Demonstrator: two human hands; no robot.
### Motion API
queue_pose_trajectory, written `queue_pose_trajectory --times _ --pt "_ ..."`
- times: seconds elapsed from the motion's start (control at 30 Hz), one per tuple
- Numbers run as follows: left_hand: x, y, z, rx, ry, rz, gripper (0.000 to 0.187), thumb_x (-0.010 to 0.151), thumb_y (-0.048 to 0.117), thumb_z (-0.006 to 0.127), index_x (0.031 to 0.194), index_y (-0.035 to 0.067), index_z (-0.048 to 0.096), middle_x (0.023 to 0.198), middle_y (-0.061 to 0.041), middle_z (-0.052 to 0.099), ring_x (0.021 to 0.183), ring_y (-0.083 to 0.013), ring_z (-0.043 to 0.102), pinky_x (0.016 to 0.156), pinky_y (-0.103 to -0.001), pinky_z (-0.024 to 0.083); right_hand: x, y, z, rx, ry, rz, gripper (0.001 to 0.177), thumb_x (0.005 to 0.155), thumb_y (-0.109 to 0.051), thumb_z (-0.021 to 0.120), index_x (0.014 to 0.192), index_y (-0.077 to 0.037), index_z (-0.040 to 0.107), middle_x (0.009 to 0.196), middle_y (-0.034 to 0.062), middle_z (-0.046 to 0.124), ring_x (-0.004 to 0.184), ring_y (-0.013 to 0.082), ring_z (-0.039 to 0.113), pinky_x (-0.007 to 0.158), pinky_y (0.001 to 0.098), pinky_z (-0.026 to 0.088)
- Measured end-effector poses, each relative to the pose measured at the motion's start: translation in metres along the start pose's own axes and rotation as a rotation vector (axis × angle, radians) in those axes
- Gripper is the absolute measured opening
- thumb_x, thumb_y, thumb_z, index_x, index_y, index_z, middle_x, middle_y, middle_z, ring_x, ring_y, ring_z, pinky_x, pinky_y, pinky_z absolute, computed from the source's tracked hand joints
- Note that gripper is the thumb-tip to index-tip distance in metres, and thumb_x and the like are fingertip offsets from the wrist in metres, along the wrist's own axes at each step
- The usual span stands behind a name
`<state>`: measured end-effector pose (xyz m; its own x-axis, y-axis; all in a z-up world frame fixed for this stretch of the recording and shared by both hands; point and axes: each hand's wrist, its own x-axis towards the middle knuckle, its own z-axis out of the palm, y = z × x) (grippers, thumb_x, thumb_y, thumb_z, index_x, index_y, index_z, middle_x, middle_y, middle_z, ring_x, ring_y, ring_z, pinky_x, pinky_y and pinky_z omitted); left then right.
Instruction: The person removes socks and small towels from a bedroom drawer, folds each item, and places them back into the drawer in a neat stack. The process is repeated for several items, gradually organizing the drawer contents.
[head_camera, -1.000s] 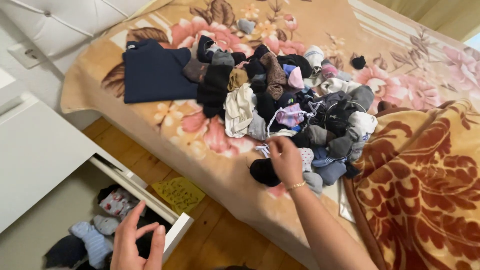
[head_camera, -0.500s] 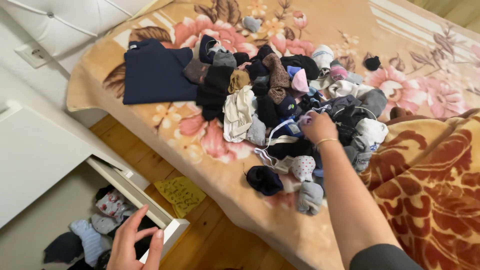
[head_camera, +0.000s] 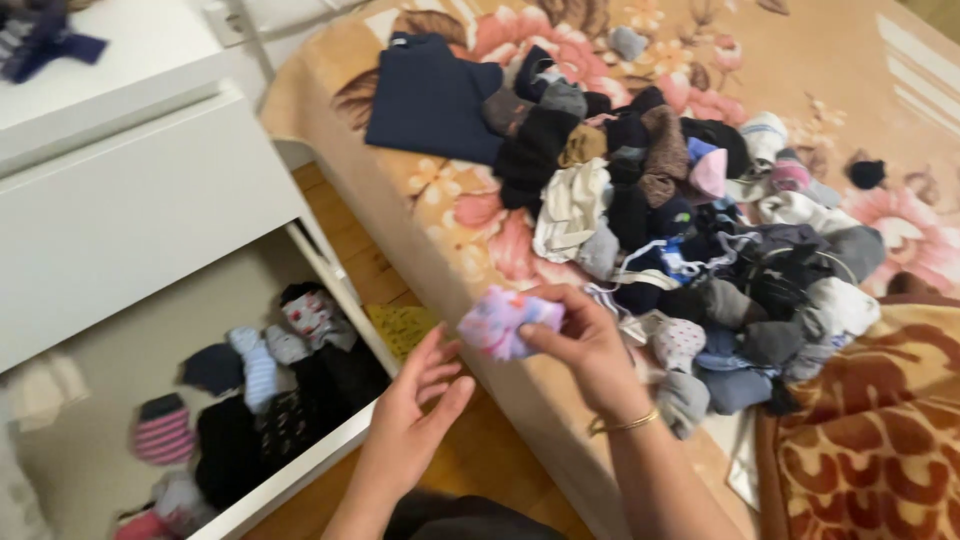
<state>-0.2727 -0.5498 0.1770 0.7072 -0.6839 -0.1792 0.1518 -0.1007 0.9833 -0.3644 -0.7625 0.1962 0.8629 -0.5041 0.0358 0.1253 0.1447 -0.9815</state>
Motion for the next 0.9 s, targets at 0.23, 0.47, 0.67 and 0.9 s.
queue_pose_trajectory --times 0.23,0.47,0.67,0.9 --pt "-0.021 -0.026 -0.092 -0.237 0.421 0.071 0.041 0.083 0.016 0.080 0.119 0.007 0.063 0.106 -0.007 0.074 0.090 -0.0109 0.065 0.082 -0.027 0.056 -0.024 0.043 0.120 -0.317 -0.111 0.066 0.014 0.087 -0.009 0.080 0.097 -0.007 0.070 0.082 0.0037 0.075 0.069 0.0071 0.066 0.063 0.0209 0.055" --pt "-0.065 -0.134 -0.303 0.593 0.665 -0.469 0.052 0.090 0.015 0.067 0.130 0.017 0.034 0.131 -0.028 0.061 0.122 -0.0496 0.062 0.109 -0.057 0.045 -0.026 0.064 0.133 -0.593 -0.013 0.187 0.007 0.090 -0.016 0.079 0.097 -0.012 0.079 0.069 0.0089 0.077 0.067 0.0150 0.071 0.069 0.0290 0.056" --pt "-0.069 -0.216 -0.347 0.474 0.432 -0.537 0.063 0.081 0.014 0.073 0.138 0.011 0.046 0.133 -0.030 0.060 0.130 -0.0460 0.057 0.108 -0.053 0.044 -0.025 0.056 0.144 -0.922 0.016 0.237 0.016 0.088 -0.027 0.078 0.102 -0.019 0.079 0.085 0.0068 0.082 0.086 0.0237 0.078 0.079 0.0387 0.060" --pt "-0.052 -0.318 -0.391 1.061 0.390 -0.486 0.081 0.074 0.033 0.078 0.149 0.027 0.049 0.125 -0.026 0.073 0.122 -0.0449 0.063 0.106 -0.048 0.049 0.094 0.122 0.010 -1.169 0.271 0.059 0.028 0.092 -0.028 0.062 0.116 -0.017 0.070 0.112 0.0024 0.077 0.100 0.0259 0.073 0.088 0.0406 0.055"
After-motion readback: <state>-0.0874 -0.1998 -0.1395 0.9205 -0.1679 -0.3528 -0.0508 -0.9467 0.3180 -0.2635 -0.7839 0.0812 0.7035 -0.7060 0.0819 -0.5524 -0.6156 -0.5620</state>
